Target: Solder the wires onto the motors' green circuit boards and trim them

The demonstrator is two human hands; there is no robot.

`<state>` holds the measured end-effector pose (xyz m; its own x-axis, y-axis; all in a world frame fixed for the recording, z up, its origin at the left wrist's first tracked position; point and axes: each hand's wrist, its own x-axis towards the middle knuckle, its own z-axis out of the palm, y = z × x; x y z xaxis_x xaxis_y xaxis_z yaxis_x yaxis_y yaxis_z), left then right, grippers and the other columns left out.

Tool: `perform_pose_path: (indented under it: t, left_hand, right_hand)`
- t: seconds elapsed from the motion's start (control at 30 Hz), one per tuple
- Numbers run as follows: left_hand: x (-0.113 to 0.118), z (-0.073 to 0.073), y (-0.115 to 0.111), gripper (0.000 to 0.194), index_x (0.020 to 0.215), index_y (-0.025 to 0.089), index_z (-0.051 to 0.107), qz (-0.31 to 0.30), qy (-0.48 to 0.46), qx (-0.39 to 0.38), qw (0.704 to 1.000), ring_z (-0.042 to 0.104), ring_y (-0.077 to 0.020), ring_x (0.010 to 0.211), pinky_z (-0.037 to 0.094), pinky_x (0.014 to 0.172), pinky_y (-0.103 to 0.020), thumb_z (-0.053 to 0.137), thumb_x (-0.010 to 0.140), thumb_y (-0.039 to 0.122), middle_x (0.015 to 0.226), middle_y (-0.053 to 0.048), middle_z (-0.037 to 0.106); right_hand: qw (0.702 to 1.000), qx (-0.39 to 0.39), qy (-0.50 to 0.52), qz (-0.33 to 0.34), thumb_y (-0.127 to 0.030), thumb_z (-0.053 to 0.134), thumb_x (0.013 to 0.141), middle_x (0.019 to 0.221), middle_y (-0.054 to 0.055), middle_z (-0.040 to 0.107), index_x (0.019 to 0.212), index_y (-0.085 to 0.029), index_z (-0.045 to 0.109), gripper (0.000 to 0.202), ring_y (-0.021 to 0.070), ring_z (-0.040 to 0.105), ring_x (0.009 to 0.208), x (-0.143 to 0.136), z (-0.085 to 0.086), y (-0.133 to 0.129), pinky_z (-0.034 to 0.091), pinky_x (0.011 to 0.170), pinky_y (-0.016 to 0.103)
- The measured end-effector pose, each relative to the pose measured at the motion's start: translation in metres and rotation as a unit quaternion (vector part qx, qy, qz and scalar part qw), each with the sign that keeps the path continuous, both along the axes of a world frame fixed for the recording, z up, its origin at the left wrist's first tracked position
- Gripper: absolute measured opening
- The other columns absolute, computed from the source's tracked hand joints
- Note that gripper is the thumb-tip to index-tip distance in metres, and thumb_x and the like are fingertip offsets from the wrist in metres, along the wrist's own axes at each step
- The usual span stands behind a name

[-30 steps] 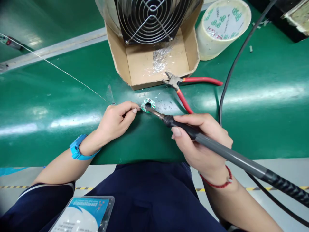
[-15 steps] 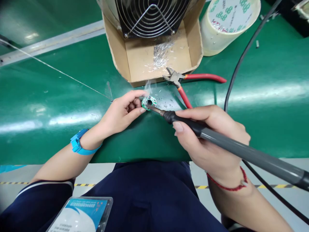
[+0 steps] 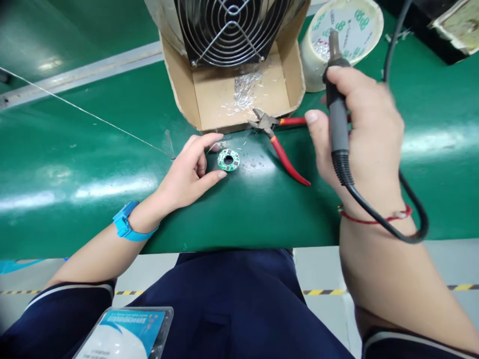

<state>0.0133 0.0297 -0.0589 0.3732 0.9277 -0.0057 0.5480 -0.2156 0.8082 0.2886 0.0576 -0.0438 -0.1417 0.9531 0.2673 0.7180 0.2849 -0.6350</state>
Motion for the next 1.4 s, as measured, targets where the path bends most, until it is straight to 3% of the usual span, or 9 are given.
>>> perform_pose_path:
  t: [0.1,0.23,0.3,0.43,0.53,0.7,0.8,1.0,1.4]
  left_hand:
    - [0.004,0.001,0.0,0.052,0.141,0.023,0.048,-0.029,0.05,0.012,0.998,0.058,-0.0235,0.124,0.053,0.093,-0.033,0.063,0.091,0.023,0.145,-0.008,0.054]
    - [0.008,0.003,-0.002,0.041,0.133,0.018,0.053,-0.034,0.067,0.007,0.997,0.06,-0.0214,0.125,0.051,0.097,-0.031,0.062,0.093,0.02,0.136,-0.007,0.062]
    - [0.008,0.004,-0.003,0.04,0.13,0.016,0.054,-0.025,0.056,0.001,0.998,0.062,-0.0209,0.122,0.051,0.097,-0.03,0.065,0.092,0.019,0.132,-0.006,0.065]
    - [0.008,0.007,-0.007,0.036,0.121,0.017,0.057,-0.01,0.025,0.005,1.0,0.065,-0.0204,0.116,0.051,0.094,-0.03,0.071,0.089,0.025,0.123,-0.006,0.068]
    - [0.009,0.009,-0.009,0.034,0.116,0.017,0.058,-0.005,0.017,0.016,1.0,0.065,-0.0201,0.112,0.051,0.088,-0.029,0.073,0.088,0.029,0.117,-0.005,0.069]
    - [0.008,0.01,-0.011,0.035,0.114,0.018,0.057,-0.003,0.033,0.044,0.998,0.066,-0.0195,0.105,0.051,0.079,-0.027,0.074,0.087,0.032,0.109,-0.004,0.067]
    - [0.007,0.009,-0.012,0.035,0.113,0.018,0.057,-0.003,0.046,0.062,0.997,0.066,-0.0185,0.101,0.05,0.075,-0.026,0.075,0.087,0.031,0.107,-0.004,0.066]
    - [0.006,0.008,-0.013,0.034,0.112,0.02,0.056,0.008,0.062,0.083,0.995,0.065,-0.0159,0.091,0.048,0.069,-0.026,0.076,0.086,0.027,0.101,-0.002,0.064]
    - [0.004,0.006,-0.014,0.035,0.113,0.019,0.055,0.005,0.051,0.132,0.99,0.065,-0.0162,0.093,0.049,0.068,-0.025,0.075,0.087,0.03,0.104,-0.004,0.066]
  right_hand:
    - [0.998,0.063,-0.027,0.001,-0.039,0.05,0.097,0.133,0.008,0.062,0.14,-0.026,0.051,0.045,0.0195,0.072,0.101,0.008,-0.011,0.006,0.055,0.094,0.041]
    - [0.991,0.061,-0.101,0.054,-0.067,0.067,0.077,0.142,0.021,0.05,0.145,-0.015,0.04,0.089,0.0378,0.052,0.135,0.012,-0.031,-0.004,0.046,0.107,0.059]
    - [0.983,0.037,-0.173,0.038,-0.072,0.071,0.066,0.143,0.024,0.05,0.141,-0.012,0.042,0.101,0.0437,0.05,0.135,0.012,-0.037,-0.007,0.043,0.106,0.066]
    - [0.969,-0.003,-0.244,-0.027,-0.045,0.065,0.073,0.107,0.014,0.066,0.117,-0.016,0.06,0.052,0.0327,0.065,0.099,0.014,-0.038,-0.014,0.052,0.086,0.053]
    - [0.978,0.048,-0.204,0.008,-0.032,0.059,0.075,0.089,0.008,0.064,0.111,-0.018,0.059,0.039,0.0223,0.061,0.081,0.013,-0.034,-0.025,0.05,0.069,0.037]
    - [0.964,0.1,-0.212,0.124,-0.022,0.062,0.078,0.105,0.011,0.07,0.116,-0.018,0.055,0.038,0.0225,0.06,0.087,0.004,-0.018,-0.043,0.05,0.069,0.034]
    - [0.95,0.111,-0.243,0.162,-0.024,0.062,0.084,0.119,0.015,0.069,0.12,-0.016,0.053,0.038,0.025,0.06,0.091,0.001,-0.01,-0.044,0.051,0.076,0.039]
    - [0.93,0.131,-0.296,0.172,-0.04,0.058,0.091,0.104,0.014,0.068,0.122,-0.014,0.055,0.04,0.0265,0.055,0.083,0.004,-0.001,-0.042,0.046,0.067,0.039]
    - [0.925,0.152,-0.309,0.162,-0.045,0.051,0.094,0.088,0.01,0.06,0.119,-0.014,0.057,0.04,0.0248,0.051,0.079,-0.002,0.0,-0.043,0.042,0.065,0.037]
